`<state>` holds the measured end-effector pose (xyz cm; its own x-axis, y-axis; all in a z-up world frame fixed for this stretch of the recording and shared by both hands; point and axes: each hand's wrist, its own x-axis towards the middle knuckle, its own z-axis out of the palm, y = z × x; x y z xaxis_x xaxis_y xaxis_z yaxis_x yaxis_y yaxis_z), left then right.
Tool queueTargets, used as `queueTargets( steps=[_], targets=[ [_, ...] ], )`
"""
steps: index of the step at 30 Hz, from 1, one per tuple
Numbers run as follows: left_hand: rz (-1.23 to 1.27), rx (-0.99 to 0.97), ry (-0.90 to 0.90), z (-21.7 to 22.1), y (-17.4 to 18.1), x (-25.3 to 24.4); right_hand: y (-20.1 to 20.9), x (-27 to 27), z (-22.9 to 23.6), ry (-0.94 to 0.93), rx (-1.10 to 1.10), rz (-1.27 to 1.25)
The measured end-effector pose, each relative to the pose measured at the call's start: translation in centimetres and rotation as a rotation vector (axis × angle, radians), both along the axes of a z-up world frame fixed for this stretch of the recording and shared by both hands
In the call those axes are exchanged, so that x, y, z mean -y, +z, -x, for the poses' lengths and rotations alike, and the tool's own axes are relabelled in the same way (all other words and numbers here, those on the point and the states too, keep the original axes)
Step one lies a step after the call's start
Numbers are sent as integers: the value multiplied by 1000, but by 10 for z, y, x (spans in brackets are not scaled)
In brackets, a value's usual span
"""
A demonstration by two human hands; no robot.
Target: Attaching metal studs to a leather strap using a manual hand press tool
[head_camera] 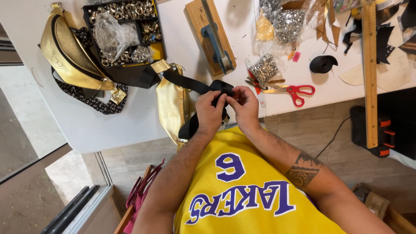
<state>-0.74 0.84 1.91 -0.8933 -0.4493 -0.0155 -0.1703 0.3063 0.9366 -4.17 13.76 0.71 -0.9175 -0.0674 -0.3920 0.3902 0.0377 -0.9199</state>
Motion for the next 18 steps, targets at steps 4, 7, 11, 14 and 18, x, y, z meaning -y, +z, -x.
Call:
queueTargets(
  steps=[4, 7, 11, 14, 18],
  targets=[
    [13, -13, -8, -4, -2, -5, 7, 0, -2, -29, 12, 2],
    [-19, -7, -17, -6, 0, -2, 5, 1, -2, -36, 49, 65],
    [-111, 42, -34, -8, 3, 1, -11, -2, -6, -76, 92, 137],
    [-258, 88, -87, -9, 0, 10, -11, -2, -6, -115, 84, 120],
    [-344, 170, -163, -12, -10, 17, -23, -6, -8, -144, 81, 105]
  ],
)
